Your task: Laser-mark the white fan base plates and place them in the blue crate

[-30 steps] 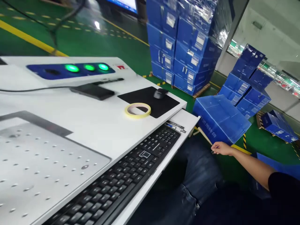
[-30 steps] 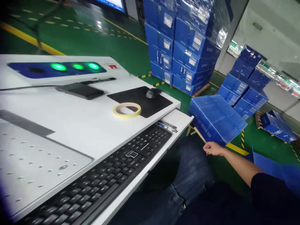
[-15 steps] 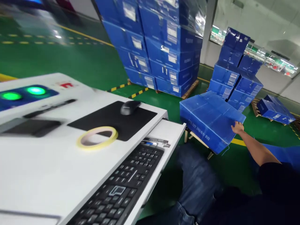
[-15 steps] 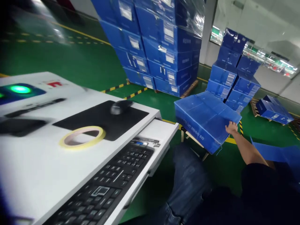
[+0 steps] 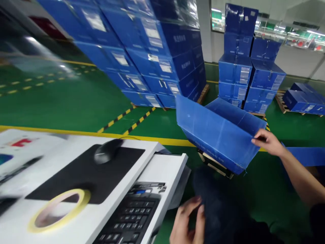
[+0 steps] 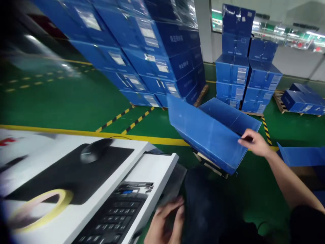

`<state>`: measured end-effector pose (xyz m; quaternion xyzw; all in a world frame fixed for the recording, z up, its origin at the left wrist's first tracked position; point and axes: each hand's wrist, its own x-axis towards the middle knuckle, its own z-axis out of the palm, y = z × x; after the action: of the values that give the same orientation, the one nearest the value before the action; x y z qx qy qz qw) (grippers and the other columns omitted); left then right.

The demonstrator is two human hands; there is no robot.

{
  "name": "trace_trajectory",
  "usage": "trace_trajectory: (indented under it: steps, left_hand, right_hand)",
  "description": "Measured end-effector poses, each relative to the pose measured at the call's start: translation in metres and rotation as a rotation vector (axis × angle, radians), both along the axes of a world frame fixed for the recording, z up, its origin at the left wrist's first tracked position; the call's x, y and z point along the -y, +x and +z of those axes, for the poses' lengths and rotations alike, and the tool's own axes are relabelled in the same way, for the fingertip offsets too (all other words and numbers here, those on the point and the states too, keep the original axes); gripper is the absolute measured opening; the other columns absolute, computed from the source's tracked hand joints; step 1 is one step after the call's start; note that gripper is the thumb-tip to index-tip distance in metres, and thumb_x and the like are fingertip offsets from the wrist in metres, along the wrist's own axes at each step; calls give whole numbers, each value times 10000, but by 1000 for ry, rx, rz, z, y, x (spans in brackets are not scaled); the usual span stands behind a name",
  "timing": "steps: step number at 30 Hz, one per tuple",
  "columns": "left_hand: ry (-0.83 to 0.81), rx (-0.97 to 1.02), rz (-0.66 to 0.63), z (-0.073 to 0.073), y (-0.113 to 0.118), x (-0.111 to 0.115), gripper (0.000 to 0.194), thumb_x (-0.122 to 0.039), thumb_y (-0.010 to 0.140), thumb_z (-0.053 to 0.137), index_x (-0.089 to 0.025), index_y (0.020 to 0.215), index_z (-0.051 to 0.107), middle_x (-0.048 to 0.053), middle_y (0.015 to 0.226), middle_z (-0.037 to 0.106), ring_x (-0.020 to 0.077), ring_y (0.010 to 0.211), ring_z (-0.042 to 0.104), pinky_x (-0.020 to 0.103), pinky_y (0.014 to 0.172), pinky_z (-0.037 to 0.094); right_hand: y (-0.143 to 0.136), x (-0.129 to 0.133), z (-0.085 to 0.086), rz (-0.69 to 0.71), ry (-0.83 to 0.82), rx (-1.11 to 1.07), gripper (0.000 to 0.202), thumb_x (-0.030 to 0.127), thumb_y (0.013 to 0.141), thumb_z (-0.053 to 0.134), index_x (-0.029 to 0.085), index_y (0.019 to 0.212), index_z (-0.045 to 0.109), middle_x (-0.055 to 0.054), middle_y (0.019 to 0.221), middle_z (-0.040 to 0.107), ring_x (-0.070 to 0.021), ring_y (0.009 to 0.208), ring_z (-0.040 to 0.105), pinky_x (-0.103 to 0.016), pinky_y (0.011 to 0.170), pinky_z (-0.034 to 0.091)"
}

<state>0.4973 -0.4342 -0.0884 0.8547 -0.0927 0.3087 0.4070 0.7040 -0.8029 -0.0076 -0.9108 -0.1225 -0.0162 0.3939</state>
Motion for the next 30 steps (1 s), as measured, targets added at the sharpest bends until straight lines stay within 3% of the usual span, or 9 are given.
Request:
trace_trajectory:
  steps: [2,4,7,11,12,15,19,23,30]
  left_hand:
    - [66,123,-108,26,42,20,289,-69,981,657,-144,1260,652,181,1360,673,268,1290,676,384,1058,586]
    - [147,194,-187,51,79,39,359,-53,980,635,-125,1332,636,233,1559,548,353,1511,512,491,1188,501]
    - [246,166,-316,71,109,60,309,-86,1021,573,-152,1309,663,140,1367,717,341,1495,524,591,1315,305]
    - [159,98,-308,62,110,66,199,-82,1021,550,-216,997,695,-20,850,760,202,964,710,505,1247,341]
    - [139,89,-279,57,107,64,211,-72,1013,549,-216,957,692,-17,841,756,194,924,701,496,1213,359]
    - [153,57,-262,47,99,55,226,-40,978,569,-214,982,715,0,881,772,194,940,702,487,1188,361]
    - [190,33,-284,43,94,47,233,-39,952,591,-217,1008,731,4,902,781,193,942,707,477,1206,342]
    - [140,11,-250,39,92,46,232,-62,958,597,-227,1007,753,6,907,791,205,944,719,487,1212,357]
    - [164,37,-217,27,93,41,223,-110,982,596,-236,1010,778,9,898,796,208,918,735,483,1211,386]
  right_hand:
    - [-35,-27,10,296,287,48,221,442,1042,737,234,1088,679,-92,1414,677,-259,1310,653,-407,1107,519]
    - [-60,-53,10,522,417,-39,191,402,1092,677,229,1149,734,-96,1409,695,-238,1321,663,-380,1114,513]
    - [-62,-72,-11,670,463,-196,252,408,1119,632,210,1118,788,-73,1197,782,-212,1149,747,-323,1008,565]
    - [4,-54,-68,306,20,-116,207,396,1087,683,266,1233,752,-19,1176,789,-203,1066,756,-304,955,596]
    - [27,-44,-83,165,-213,-51,212,382,1078,692,293,1265,736,-17,1261,766,-219,1160,727,-330,1035,576]
    - [92,-14,-119,-97,-478,-21,344,310,1039,720,229,1372,685,-158,1511,604,-400,1466,494,-587,1240,398]
    - [141,7,-138,-167,-661,-41,523,328,1004,762,188,1481,599,-220,1599,480,-473,1501,391,-651,1225,360]
    - [148,16,-120,-140,-753,-14,342,361,1096,621,240,1414,652,-165,1473,603,-409,1340,566,-543,1138,457]
    - [207,69,-24,-417,-786,94,509,606,1155,371,300,1434,667,-123,1319,711,-404,1186,669,-573,1042,520]
